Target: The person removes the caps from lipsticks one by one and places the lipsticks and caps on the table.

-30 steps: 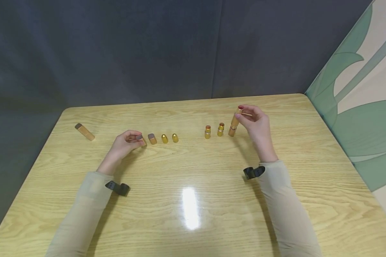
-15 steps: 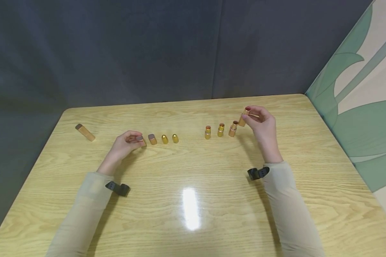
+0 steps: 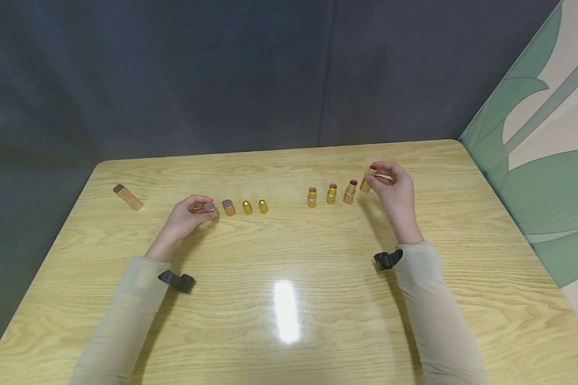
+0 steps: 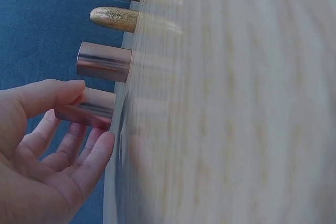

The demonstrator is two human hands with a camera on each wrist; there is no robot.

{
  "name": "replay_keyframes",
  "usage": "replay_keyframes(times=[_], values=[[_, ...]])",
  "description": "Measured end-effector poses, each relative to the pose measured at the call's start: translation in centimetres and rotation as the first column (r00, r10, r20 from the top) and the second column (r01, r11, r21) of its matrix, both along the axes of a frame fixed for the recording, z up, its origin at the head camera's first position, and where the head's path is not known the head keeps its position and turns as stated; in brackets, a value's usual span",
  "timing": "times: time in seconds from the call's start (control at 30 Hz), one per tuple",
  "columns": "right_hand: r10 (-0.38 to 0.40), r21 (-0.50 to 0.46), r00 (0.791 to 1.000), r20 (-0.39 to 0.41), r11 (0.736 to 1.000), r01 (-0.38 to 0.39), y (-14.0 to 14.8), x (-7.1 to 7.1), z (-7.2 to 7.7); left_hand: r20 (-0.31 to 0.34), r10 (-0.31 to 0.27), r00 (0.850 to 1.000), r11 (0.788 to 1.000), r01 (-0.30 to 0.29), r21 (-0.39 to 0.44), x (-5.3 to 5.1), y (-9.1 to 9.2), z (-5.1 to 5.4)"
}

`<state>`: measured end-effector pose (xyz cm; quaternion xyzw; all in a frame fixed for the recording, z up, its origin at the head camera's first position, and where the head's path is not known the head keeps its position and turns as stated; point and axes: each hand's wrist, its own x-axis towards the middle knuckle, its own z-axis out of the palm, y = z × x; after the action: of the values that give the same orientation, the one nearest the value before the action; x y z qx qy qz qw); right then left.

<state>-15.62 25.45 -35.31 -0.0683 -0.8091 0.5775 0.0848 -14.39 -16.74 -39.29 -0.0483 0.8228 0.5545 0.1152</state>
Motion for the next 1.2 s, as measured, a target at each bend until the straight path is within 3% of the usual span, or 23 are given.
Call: replay_keyframes(times=[0.63,1.2], values=[[0.025,-0.085,0.997,0.076,0.996,-0.018,1.2,-0.1,-1.0,0.009,0.006,1.000,1.000,-0.006,-0.020,-0.2,-0.1,-0.2],[0.042,-0.034,0.987,0.157,0.999,-0.038,1.5,-0.2,-1.5,0.020,0.010,1.000,1.000,-0.010,-0.021,-0.1,-0.2,-0.2]])
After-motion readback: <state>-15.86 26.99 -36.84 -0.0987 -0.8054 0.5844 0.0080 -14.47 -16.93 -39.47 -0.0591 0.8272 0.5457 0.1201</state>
